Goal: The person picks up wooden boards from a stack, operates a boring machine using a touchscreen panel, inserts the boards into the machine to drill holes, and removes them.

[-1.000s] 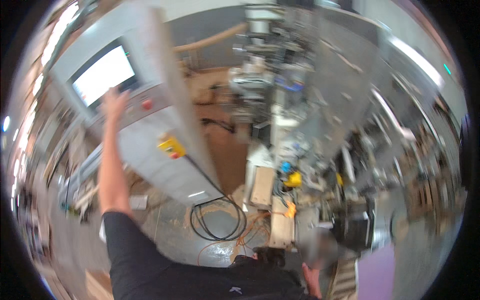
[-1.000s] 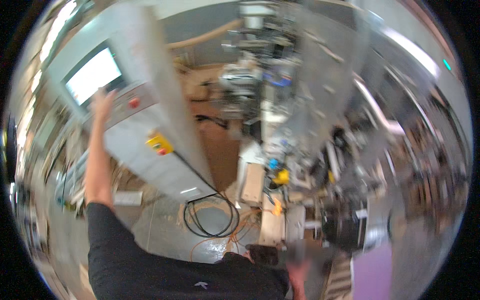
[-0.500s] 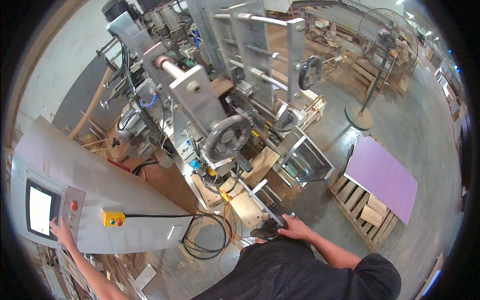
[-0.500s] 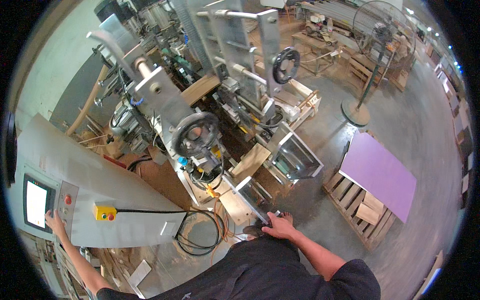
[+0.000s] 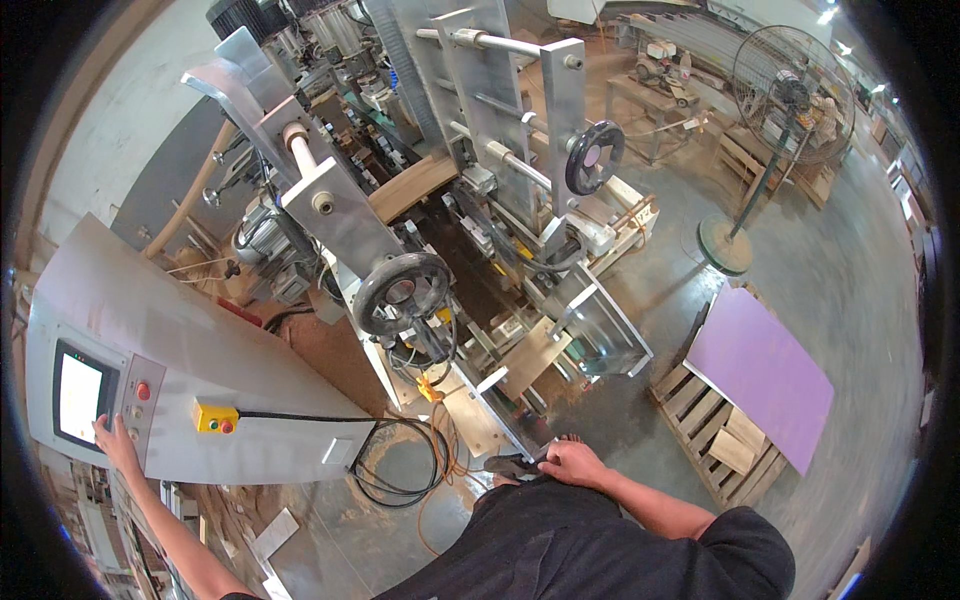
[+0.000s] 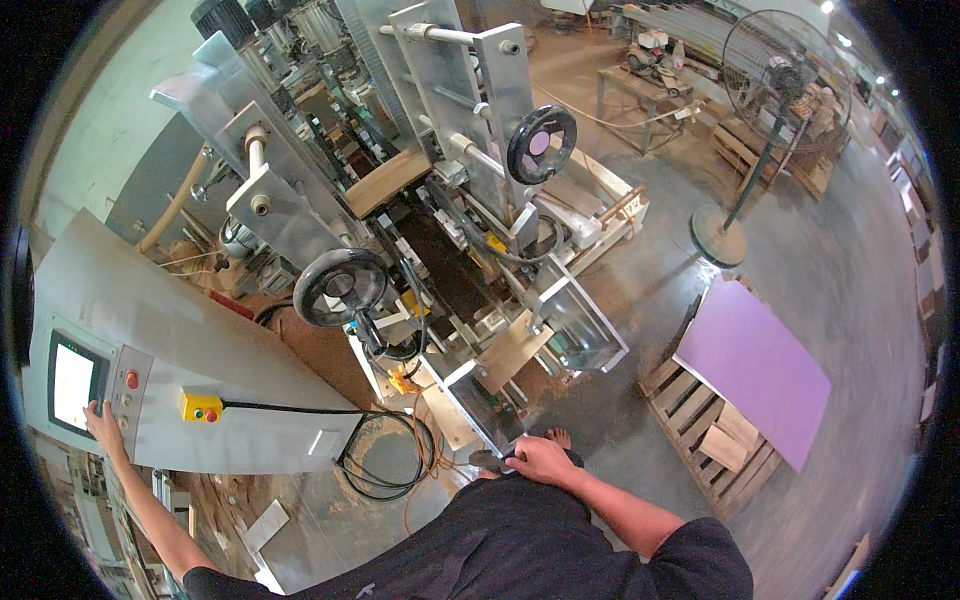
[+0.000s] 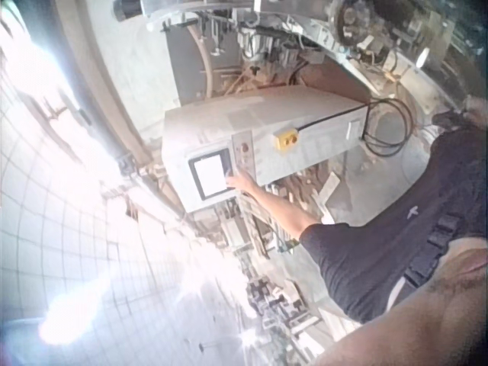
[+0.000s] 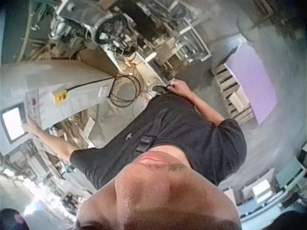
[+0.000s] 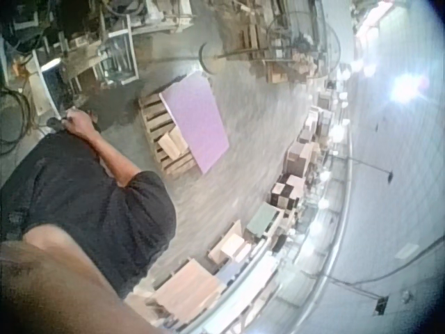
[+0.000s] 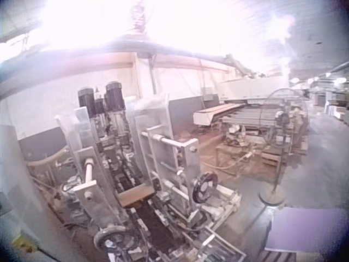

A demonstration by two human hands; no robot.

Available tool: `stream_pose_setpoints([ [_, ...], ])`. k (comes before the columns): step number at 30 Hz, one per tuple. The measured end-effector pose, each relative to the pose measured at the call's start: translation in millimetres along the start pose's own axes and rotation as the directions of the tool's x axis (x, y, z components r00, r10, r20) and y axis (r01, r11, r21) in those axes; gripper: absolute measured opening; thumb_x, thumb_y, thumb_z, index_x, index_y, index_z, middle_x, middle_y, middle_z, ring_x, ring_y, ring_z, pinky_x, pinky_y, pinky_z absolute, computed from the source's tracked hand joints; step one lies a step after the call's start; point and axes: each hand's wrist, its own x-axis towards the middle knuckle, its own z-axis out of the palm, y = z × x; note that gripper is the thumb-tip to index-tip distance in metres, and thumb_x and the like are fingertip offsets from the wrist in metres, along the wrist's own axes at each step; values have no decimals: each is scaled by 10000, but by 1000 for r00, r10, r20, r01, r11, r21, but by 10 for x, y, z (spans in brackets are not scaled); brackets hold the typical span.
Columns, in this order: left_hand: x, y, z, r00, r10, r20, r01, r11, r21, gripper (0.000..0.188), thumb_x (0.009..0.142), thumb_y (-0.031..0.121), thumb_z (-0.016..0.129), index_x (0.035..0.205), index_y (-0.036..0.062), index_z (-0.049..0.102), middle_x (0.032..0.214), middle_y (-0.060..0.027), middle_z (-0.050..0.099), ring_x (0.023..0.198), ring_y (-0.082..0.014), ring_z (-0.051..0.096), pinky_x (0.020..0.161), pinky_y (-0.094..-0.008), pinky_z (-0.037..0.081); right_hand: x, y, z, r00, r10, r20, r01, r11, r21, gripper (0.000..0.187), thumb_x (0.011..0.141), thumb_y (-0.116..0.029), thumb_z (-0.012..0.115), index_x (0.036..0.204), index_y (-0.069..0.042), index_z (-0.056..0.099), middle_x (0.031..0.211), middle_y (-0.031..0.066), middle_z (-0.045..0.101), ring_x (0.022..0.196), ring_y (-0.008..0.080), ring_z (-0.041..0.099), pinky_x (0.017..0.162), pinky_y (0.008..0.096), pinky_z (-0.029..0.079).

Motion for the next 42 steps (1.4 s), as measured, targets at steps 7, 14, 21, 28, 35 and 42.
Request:
stream_pose_setpoints([
  [7, -58, -4, -238, 987, -151, 57, 146, 985, 90, 548, 946, 400, 575, 1381, 82, 478, 1448, -185, 455, 1437, -467, 227, 1141, -582, 251, 70, 29, 54, 999, -30, -44, 27, 998, -58, 259, 804, -246, 730, 724, -31, 610, 763, 169, 645, 757, 391, 625, 705, 478, 485],
  [14, -149, 86, -419, 997, -77, 3, 77, 995, 62, 544, 945, 366, 584, 1375, 54, 470, 1415, -184, 492, 1411, -475, 275, 1127, -575, 254, 74, 66, 83, 997, -65, -37, 61, 994, -94, 250, 792, -221, 719, 714, -16, 601, 763, 182, 641, 766, 396, 629, 681, 493, 493],
  [21, -248, 75, -327, 994, -101, -40, 103, 993, 52, 543, 948, 355, 583, 1379, 47, 466, 1443, -183, 464, 1432, -473, 238, 1149, -551, 225, 60, 16, 62, 999, -20, -24, 18, 995, -101, 245, 797, -225, 705, 721, -11, 615, 772, 197, 648, 772, 403, 633, 681, 492, 491],
  [28, -63, -486, -294, 997, -10, -79, 13, 999, 40, 557, 950, 429, 568, 1415, 141, 462, 1553, -125, 351, 1487, -397, 166, 1071, -734, 187, 94, -1, 103, 1000, -1, 2, 1, 997, -78, 252, 801, -237, 695, 727, -7, 623, 763, 216, 647, 760, 411, 637, 676, 495, 491],
  [35, -186, 93, -259, 996, -76, -42, 79, 994, 79, 553, 955, 401, 572, 1405, 101, 457, 1532, -140, 371, 1472, -424, 192, 1133, -604, 214, 62, -49, 11, 999, 46, -11, -47, 992, -113, 254, 807, -238, 692, 729, -5, 628, 761, 211, 649, 754, 404, 641, 677, 495, 493],
  [42, -151, -213, -226, 993, -59, -99, 67, 995, 79, 506, 946, 444, 571, 1360, 161, 503, 1599, -127, 279, 1478, -402, 195, 1076, -698, 229, 89, -70, 51, 995, 100, 8, -99, 987, -123, 253, 817, -245, 692, 740, -8, 648, 777, 211, 663, 764, 402, 651, 700, 488, 505],
])
